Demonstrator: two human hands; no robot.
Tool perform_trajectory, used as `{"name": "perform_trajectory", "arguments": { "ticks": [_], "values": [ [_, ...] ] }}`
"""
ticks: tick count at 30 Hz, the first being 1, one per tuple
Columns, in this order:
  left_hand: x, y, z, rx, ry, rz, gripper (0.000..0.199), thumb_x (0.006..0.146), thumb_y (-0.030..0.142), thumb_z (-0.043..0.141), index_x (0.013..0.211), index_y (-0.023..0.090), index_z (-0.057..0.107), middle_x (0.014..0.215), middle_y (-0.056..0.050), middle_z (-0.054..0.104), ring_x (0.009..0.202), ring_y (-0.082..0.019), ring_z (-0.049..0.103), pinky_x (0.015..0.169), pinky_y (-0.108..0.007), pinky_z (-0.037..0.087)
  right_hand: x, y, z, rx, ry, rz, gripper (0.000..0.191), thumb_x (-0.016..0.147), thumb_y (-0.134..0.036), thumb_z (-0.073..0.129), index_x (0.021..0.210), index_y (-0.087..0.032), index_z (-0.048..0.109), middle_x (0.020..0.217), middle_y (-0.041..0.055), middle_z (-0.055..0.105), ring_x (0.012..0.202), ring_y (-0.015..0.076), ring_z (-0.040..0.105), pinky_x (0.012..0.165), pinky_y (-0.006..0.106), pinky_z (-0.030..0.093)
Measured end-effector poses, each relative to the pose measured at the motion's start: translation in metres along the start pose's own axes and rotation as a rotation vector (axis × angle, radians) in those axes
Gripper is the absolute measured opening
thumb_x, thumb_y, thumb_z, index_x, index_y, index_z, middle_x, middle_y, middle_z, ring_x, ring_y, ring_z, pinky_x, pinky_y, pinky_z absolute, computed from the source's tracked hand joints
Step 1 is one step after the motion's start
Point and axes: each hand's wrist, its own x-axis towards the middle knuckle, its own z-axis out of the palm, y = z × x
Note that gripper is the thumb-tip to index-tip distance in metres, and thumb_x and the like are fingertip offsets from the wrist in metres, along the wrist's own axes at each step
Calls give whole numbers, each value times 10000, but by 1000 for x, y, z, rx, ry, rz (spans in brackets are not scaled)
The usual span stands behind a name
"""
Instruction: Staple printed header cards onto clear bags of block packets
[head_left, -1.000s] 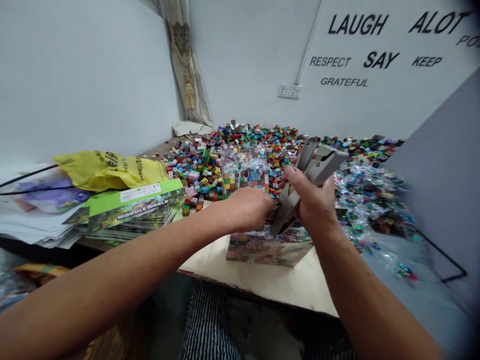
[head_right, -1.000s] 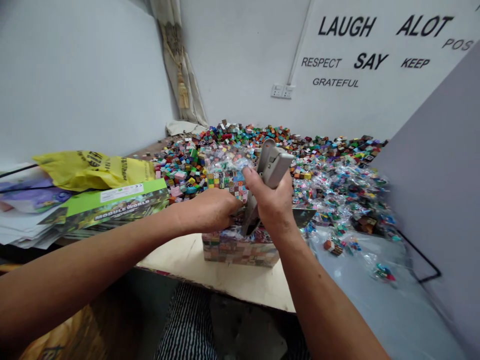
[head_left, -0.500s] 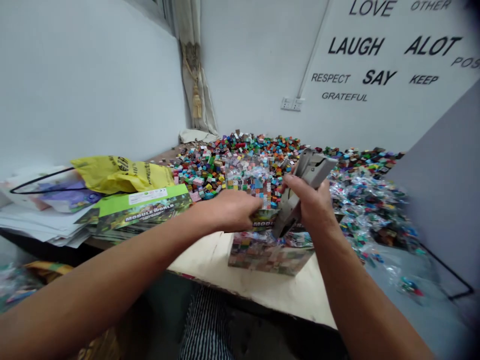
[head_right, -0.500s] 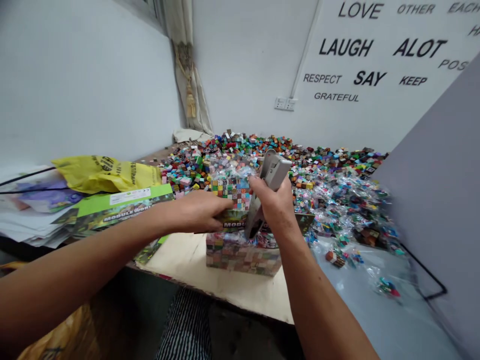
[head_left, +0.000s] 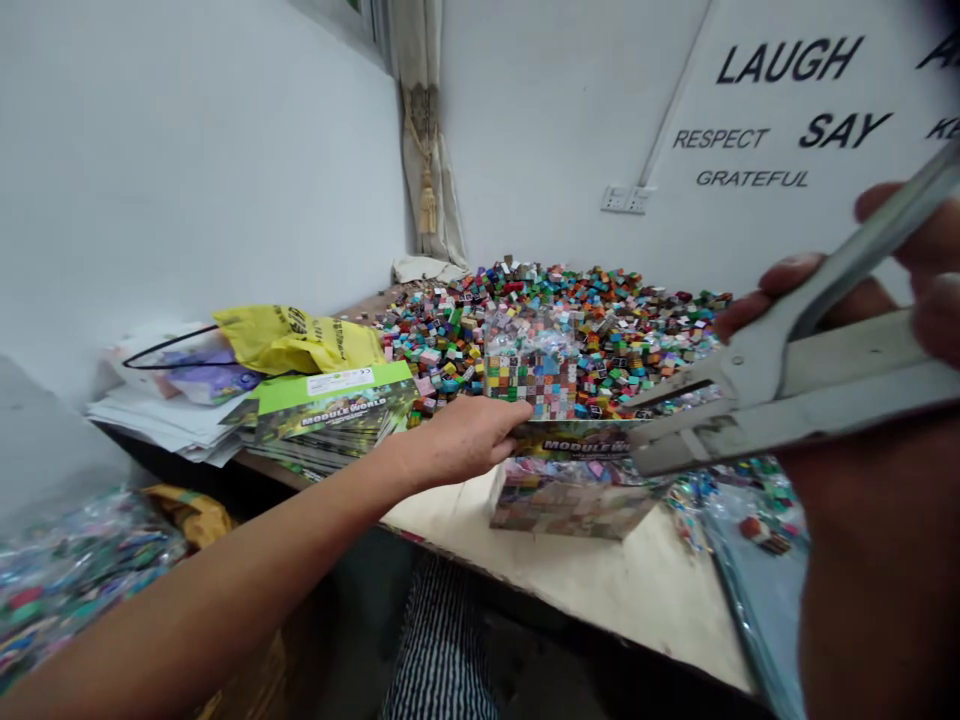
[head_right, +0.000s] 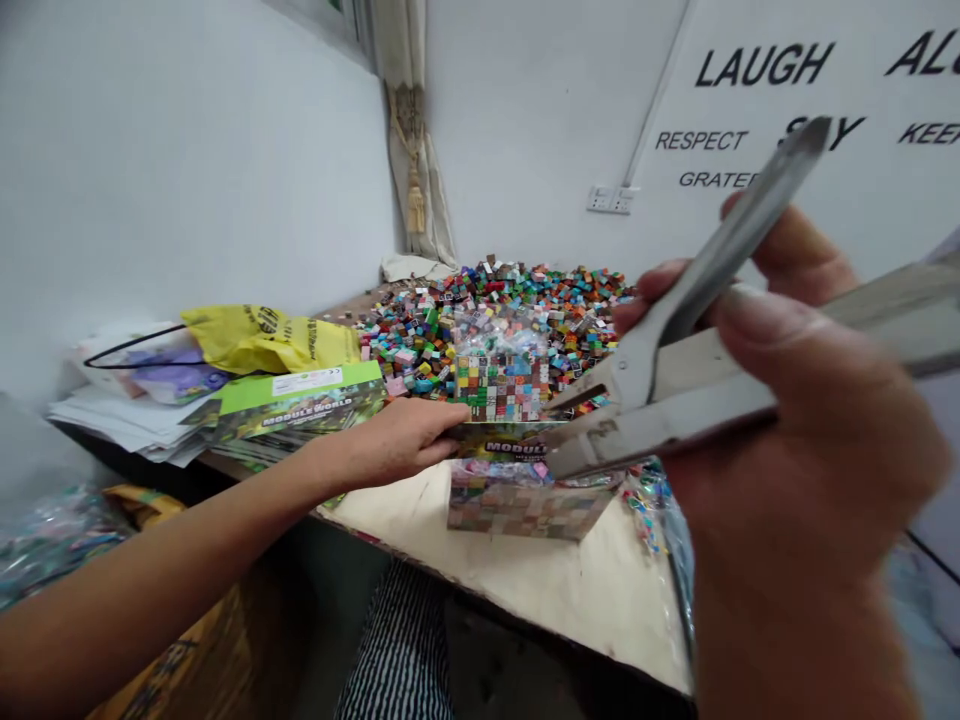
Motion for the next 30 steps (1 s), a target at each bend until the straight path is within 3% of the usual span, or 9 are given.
{"name": "perform_trajectory", "arguments": {
  "ticks": [3, 8, 12, 16, 22, 27, 30],
  "values": [
    [-2, 1, -2, 28, -25, 6, 165, 890, 176, 492, 1045, 170, 550, 977, -72, 674, 884, -202, 632, 753, -285, 458, -10, 0, 20, 160, -37, 62, 374, 744, -210, 601, 1110, -269, 649, 924, 41, 605, 829, 216, 619, 867, 436, 483],
    [-6, 2, -1, -15, -44, -13, 270, 843, 112, 484, 1104, 171, 520, 1073, -96, 663, 956, -219, 627, 784, -301, 475, -15, 24, 51, 156, -81, 152, 520, 657, -284, 674, 1167, -287, 569, 918, 16, 592, 845, 208, 602, 845, 417, 493],
    [-6, 0, 4, -94, -18, -54, 336, 858, 167, 458, 1193, 169, 438, 1125, -135, 651, 956, -251, 629, 759, -343, 495, -22, 51, 63, 119, -142, 217, 569, 654, -351, 703, 1196, -293, 541, 933, 20, 601, 850, 213, 600, 804, 413, 504],
    [-6, -2, 9, -171, 43, -17, 434, 856, 162, 449, 1283, 175, 371, 1263, -153, 597, 1071, -262, 609, 850, -361, 494, -34, 72, 69, 122, -183, 322, 614, 653, -388, 748, 1220, -292, 532, 945, 18, 614, 841, 210, 614, 782, 399, 520],
    [-5, -4, 13, -177, 22, -71, 572, 796, 126, 507, 1335, 167, 318, 1247, -158, 605, 1044, -275, 625, 832, -364, 504, -44, 80, 77, 126, -169, 283, 495, 703, -376, 743, 1162, -294, 577, 941, -3, 607, 838, 177, 604, 825, 366, 510],
    [-5, -6, 12, -168, 8, -62, 490, 812, 120, 510, 1280, 159, 371, 1209, -150, 622, 1041, -255, 624, 822, -324, 501, -45, 80, 82, 104, -146, 314, 451, 702, -395, 728, 1111, -280, 579, 889, -2, 594, 795, 177, 587, 759, 349, 514],
    [-6, -5, 12, -148, 13, -56, 483, 803, 91, 509, 1265, 153, 383, 1172, -144, 638, 1009, -243, 632, 808, -310, 497, -44, 81, 84, 90, -121, 320, 359, 687, -389, 744, 978, -247, 589, 812, -10, 573, 713, 156, 558, 697, 334, 497]
  ]
}}
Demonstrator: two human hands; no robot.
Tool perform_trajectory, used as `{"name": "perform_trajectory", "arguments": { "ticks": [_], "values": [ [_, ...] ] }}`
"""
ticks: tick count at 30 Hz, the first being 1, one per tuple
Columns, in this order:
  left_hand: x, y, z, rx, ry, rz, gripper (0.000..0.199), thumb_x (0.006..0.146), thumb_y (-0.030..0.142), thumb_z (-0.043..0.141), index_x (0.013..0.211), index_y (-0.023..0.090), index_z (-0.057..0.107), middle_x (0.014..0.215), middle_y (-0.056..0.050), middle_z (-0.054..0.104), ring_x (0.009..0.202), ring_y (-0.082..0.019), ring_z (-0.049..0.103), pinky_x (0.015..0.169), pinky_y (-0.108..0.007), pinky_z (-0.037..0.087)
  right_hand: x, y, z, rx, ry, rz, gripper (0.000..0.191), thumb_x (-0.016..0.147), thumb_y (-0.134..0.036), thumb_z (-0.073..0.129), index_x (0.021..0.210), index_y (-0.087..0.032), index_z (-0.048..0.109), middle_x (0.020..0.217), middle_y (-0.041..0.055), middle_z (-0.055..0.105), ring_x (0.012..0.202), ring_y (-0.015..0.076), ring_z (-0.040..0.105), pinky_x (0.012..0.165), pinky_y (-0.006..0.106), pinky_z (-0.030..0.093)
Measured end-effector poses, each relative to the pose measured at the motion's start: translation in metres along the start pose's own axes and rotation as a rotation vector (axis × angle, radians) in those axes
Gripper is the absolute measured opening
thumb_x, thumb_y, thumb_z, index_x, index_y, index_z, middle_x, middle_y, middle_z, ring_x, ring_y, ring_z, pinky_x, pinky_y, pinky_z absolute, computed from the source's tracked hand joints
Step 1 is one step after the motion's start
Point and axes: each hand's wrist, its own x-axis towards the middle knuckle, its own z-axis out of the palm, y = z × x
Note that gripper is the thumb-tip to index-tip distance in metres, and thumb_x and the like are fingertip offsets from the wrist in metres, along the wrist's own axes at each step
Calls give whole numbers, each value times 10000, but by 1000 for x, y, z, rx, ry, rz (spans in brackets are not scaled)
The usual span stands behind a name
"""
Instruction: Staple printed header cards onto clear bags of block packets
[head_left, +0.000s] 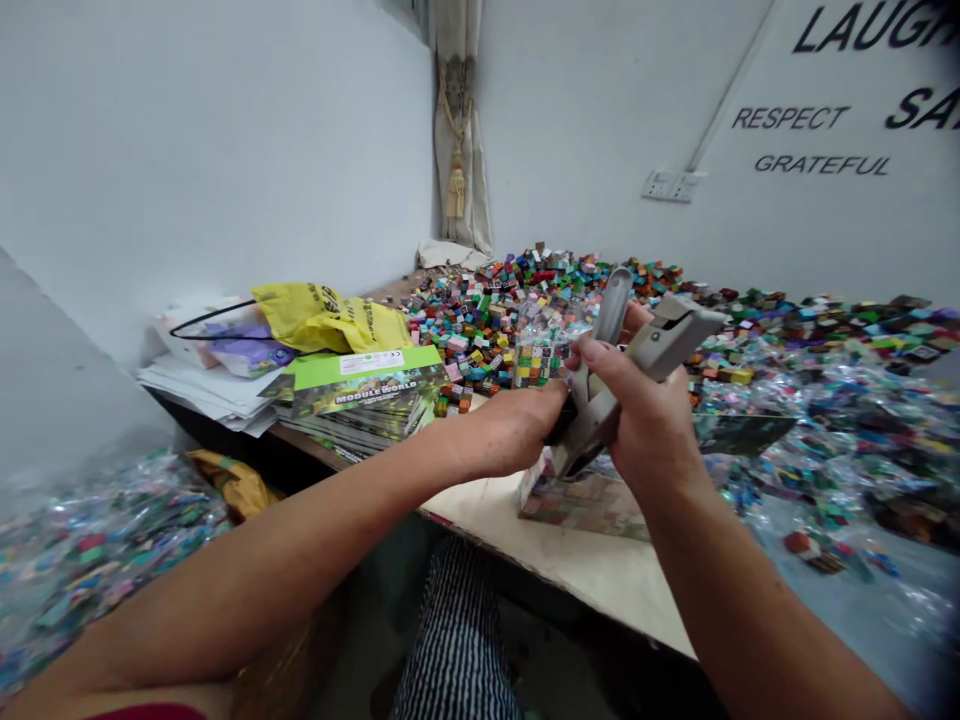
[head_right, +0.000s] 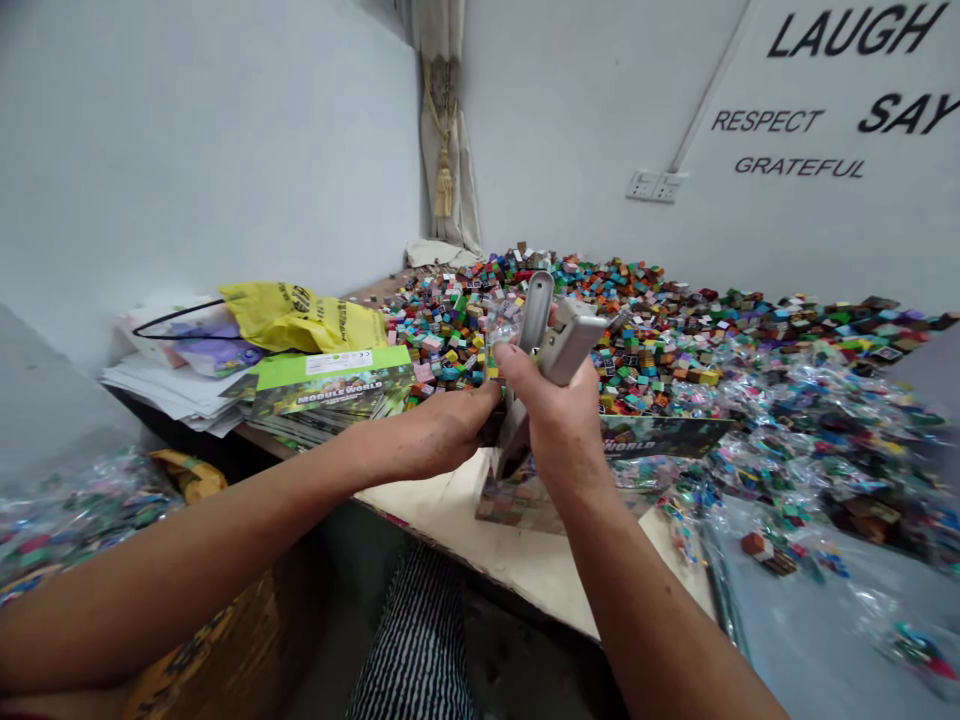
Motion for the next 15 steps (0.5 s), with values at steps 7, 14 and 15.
{"name": "perform_trajectory", "arguments": {
  "ticks": [7, 14, 15],
  "values": [
    [-5, -4, 6, -132, 107, -17, 351, 788, 100, 530, 1134, 133, 481, 1032, -139, 673, 903, -257, 637, 745, -334, 482, 14, 11, 7, -122, 110, -114, 305, 663, -393, 742, 813, -223, 538, 693, -25, 531, 591, 130, 519, 585, 308, 458],
    [-13, -10, 19, -553, 233, -54, 497, 683, 109, 699, 1151, 135, 534, 1016, -92, 672, 786, -201, 619, 694, -313, 476, 27, 13, 8, -86, 28, -45, 238, 642, -323, 683, 785, -223, 521, 608, -59, 493, 491, 105, 482, 475, 264, 395],
    [-14, -12, 22, -595, 246, -58, 508, 683, 127, 714, 1159, 135, 538, 1006, -90, 676, 803, -207, 621, 709, -321, 479, 27, 13, 8, -82, 29, -35, 234, 637, -316, 676, 786, -223, 520, 609, -59, 493, 489, 106, 482, 474, 265, 397]
  ]
}}
